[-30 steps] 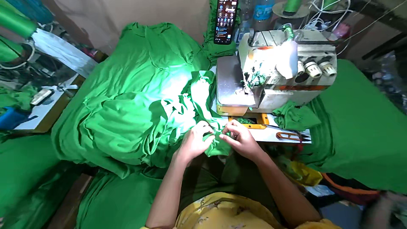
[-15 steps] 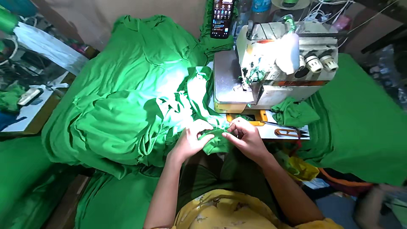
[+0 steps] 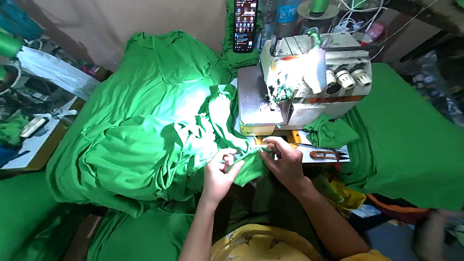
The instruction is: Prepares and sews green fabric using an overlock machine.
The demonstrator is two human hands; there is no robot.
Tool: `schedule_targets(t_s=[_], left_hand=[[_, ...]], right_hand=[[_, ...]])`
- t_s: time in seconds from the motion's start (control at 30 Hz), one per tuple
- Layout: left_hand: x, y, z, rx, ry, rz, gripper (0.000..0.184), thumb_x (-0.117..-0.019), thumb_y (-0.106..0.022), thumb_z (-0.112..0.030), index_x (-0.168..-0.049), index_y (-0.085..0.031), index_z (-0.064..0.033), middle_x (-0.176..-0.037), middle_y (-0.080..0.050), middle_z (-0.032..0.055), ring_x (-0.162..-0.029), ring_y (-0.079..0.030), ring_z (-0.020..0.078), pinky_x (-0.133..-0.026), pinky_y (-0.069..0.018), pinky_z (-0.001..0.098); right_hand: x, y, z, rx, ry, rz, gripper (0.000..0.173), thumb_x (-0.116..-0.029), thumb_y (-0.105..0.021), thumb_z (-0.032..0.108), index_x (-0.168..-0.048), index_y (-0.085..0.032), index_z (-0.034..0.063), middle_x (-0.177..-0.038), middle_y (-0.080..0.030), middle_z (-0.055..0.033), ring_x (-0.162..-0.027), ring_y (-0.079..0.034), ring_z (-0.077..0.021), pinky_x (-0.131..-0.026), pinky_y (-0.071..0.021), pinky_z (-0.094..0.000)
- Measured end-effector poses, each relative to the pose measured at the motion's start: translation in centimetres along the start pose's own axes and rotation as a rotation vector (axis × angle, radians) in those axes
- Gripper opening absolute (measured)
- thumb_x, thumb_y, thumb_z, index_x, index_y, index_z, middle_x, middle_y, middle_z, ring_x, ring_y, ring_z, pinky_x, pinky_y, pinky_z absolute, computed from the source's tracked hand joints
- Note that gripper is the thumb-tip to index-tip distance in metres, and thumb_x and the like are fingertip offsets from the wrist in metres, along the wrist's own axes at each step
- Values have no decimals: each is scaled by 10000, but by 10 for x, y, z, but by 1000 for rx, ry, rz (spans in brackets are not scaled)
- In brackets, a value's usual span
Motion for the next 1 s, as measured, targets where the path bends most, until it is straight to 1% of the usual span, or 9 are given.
schedule_targets(t_s=[0.13,0.3,0.37,0.47,0.6,0.77,0.83,0.93,1.0], left_hand=[[-35,-10,-24,-67,-164,-82,160,-939,-629,-104,-900,-719,22,-894,-680,60,-859,-623,16,-794,-515,164],[-109,-52,-62,-440,-293,-49,199,-919,-634,-43,-1090,-701,34,-1124,-668,234,-1075,-616,409,-841,-475,579],[-125,-65,-60,-585,-241,6,168,-934,-667,-115,-1068,-712,-24,-1073,-699,182,-1078,-603,419,-833,-439,603],[-130,-68,-59,-614,-7,120,178,-968,-651,-226,-999,-732,-71,-965,-699,136,-1056,-603,374,-914,-407,606],[-141,-70,-68,-661,119,233,171,-978,-655,-230,-1010,-734,-81,-970,-692,131,-1077,-588,354,-988,-352,602],[-163,-70,-48,-427,206,83,270,-1007,-613,-123,-1201,-633,63,-1212,-613,285,-1142,-569,420,-1000,-412,569],[-170,-70,-20,-206,201,-23,331,-1080,-488,-196,-1334,-525,14,-1326,-536,250,-1186,-539,349,-980,-474,503],[-177,-53,-34,-272,-156,66,158,-948,-701,-148,-1059,-695,-36,-1124,-681,181,-1140,-579,387,-930,-419,606],[-174,-32,-52,-262,-241,288,188,-880,-734,-70,-1064,-709,-47,-1164,-662,141,-1131,-594,301,-946,-490,487]], right_hand=[[-21,-2,-10,-108,-112,-215,135,-859,-696,95,-891,-753,-24,-756,-677,-78,-641,-576,-26,-606,-469,-142],[-39,-12,-17,-704,-687,-572,109,-923,-644,-41,-867,-658,52,-723,-675,46,-554,-580,20,-524,-501,-148],[-37,-7,-9,-1026,-1025,-570,190,-1032,-463,-12,-878,-554,52,-676,-594,9,-455,-455,0,-414,-378,-136],[-23,8,-4,-1184,-1248,-452,197,-1072,-385,55,-943,-534,64,-731,-616,-10,-512,-534,-23,-436,-426,-147],[-20,9,-8,-921,-1051,-462,204,-960,-514,-48,-810,-616,45,-729,-651,6,-660,-635,-53,-630,-552,-208],[-41,-7,-26,-620,-747,-474,170,-873,-617,-80,-789,-585,64,-667,-609,71,-566,-561,34,-544,-484,-138],[-45,-12,-32,-631,-725,-459,179,-880,-623,-91,-789,-575,55,-668,-597,59,-550,-551,26,-539,-491,-137],[-48,-14,-36,-641,-747,-423,176,-885,-607,-107,-795,-562,37,-661,-568,45,-523,-526,14,-517,-481,-139],[-51,-15,-38,-636,-743,-407,165,-883,-606,-101,-802,-555,33,-663,-557,50,-526,-518,20,-516,-475,-138]])
Point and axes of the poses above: each hand's wrist, its own x-axis away from the middle knuckle, its own y-axis out of the back of the hand, z = x × y, the point moved 2 cm from there along -x, towards the middle knuckle
